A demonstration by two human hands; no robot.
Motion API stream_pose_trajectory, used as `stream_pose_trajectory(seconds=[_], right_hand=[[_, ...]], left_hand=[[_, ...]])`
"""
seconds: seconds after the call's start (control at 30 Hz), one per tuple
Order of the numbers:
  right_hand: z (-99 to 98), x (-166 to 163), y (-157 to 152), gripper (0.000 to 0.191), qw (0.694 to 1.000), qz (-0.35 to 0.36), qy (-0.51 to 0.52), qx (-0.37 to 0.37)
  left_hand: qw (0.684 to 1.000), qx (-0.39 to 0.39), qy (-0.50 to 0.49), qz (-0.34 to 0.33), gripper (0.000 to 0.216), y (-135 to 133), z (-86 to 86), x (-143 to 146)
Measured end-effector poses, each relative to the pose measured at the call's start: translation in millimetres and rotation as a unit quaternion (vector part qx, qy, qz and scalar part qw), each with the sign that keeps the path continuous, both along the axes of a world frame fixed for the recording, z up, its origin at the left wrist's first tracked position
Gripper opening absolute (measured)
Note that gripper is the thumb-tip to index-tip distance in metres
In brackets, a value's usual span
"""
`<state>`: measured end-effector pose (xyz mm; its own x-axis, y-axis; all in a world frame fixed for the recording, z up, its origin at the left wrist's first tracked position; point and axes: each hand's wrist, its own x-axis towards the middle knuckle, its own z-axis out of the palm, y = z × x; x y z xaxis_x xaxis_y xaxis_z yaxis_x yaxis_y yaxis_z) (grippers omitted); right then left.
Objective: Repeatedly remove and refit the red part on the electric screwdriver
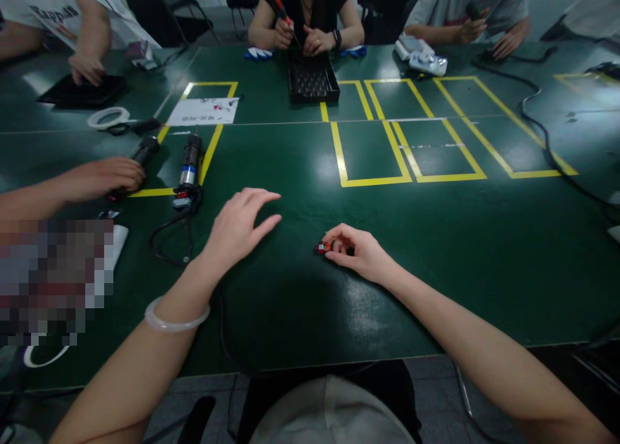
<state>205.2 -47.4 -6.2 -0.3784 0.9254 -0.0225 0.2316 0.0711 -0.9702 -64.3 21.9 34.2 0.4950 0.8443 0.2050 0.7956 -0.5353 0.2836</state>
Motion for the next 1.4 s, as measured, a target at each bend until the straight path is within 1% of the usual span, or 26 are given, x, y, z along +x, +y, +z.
stream_pose_trajectory(seconds=[0.07,0.13,0.2,0.23,0.3,0.37,0.43,0.5,0.6,0.7,0.87,1.0,1.07,1.2,1.3,1.4], right_hand=[[0.0,1,1,0.02,1.0,-0.005,-0.011,0.004],[-0.4,1,1,0.019,1.0,-0.006,-0.011,0.008],[-0.6,1,1,0.019,1.0,-0.005,-0.012,0.007],[-0.7,1,1,0.019,1.0,-0.004,-0.012,0.005],[-0.7,0,1,0.018,1.0,-0.005,-0.011,0.002],[-0.8,0,1,0.018,1.0,-0.006,-0.01,0.0],[-1.0,1,1,0.018,1.0,-0.007,-0.013,0.0],[-1.4,1,2,0.017,1.0,-0.009,-0.017,0.003],[-2.1,1,2,0.016,1.0,-0.018,-0.018,0.017],[-3.2,1,3,0.016,0.999,-0.027,-0.017,0.03],[-5.1,0,4,0.018,0.999,-0.034,-0.015,0.022],[-4.6,0,4,0.018,0.998,-0.045,-0.02,0.032],[-4.0,0,4,0.014,0.997,-0.047,-0.029,0.053],[-3.5,2,3,0.006,0.989,-0.041,-0.054,0.13],[-2.8,5,3,0.005,0.981,-0.036,-0.078,0.172],[-1.8,6,3,0.007,0.976,-0.031,-0.097,0.194]], left_hand=[[0.992,0.035,0.037,0.114,0.051,16,-1.0,-27],[0.974,0.042,0.076,0.21,0.065,29,-3.3,-55],[0.955,0.019,0.107,0.276,0.075,39,-6.3,-81],[0.947,-0.003,0.118,0.297,0.077,43,-8.1,-92],[0.936,-0.053,0.137,0.32,0.076,50,-12.3,-111],[0.931,-0.085,0.151,0.32,0.073,56,-16.4,-124],[0.932,-0.088,0.154,0.315,0.073,61,-19.4,-131],[0.936,-0.079,0.145,0.31,0.074,64,-20.5,-133],[0.942,-0.075,0.128,0.301,0.074,62,-19.4,-124],[0.949,-0.076,0.122,0.281,0.075,53,-17.8,-106],[0.965,-0.071,0.102,0.232,0.078,31,-17.5,-62],[0.979,-0.082,0.079,0.167,0.079,7,-16.0,-20],[0.984,-0.092,0.071,0.131,0.081,-7,-15.4,1],[0.991,-0.104,0.047,0.068,0.081,-35,-16.7,37],[0.994,-0.101,0.033,0.029,0.079,-51,-17.9,54],[0.995,-0.101,0.021,0.007,0.077,-59,-18.0,62]])
